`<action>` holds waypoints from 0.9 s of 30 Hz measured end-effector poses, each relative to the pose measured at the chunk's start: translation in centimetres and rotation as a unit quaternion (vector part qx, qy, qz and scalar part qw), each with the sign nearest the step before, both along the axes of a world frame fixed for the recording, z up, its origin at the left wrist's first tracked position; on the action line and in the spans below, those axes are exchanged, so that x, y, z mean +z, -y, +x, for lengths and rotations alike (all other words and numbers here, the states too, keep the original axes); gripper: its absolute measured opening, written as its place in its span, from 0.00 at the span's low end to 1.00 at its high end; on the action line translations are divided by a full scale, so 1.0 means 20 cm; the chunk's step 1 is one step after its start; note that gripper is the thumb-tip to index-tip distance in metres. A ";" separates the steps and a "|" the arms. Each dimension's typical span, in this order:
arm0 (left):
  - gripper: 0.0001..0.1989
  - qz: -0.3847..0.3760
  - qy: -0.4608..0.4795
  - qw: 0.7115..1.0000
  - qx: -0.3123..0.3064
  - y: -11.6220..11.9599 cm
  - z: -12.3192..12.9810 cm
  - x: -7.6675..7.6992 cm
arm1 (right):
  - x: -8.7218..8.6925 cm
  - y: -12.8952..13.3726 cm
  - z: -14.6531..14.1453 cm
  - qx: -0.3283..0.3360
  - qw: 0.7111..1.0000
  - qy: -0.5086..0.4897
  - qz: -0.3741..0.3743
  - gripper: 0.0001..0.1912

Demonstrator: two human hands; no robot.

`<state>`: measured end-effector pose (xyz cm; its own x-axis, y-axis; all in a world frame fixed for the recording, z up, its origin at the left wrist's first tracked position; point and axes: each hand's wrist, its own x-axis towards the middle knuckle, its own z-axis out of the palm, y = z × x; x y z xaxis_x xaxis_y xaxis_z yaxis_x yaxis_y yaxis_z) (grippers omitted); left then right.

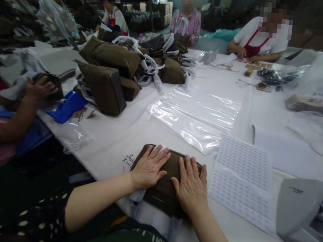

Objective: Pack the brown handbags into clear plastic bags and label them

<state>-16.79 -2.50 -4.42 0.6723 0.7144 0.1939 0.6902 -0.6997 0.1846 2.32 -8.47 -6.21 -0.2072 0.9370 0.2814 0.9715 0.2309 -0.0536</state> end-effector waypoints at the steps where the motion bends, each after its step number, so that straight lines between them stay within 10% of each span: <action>1: 0.29 -0.004 -0.003 1.000 0.001 -0.01 0.01 -0.02 | -0.03 -0.01 0.00 -0.007 1.000 0.001 -0.003 0.29; 11: 0.25 -0.044 0.028 0.999 -0.014 -0.06 0.04 -0.08 | -0.12 -0.06 0.02 -0.033 0.999 -0.005 -0.009 0.31; 19: 0.22 -0.139 0.090 0.984 -0.058 -0.11 -0.08 0.17 | 0.02 0.05 0.12 0.002 0.989 -0.148 0.030 0.30; 27: 0.09 -0.157 0.345 0.923 0.068 -0.68 -0.03 0.23 | -0.08 -0.28 0.43 -0.120 0.923 -0.356 0.083 0.23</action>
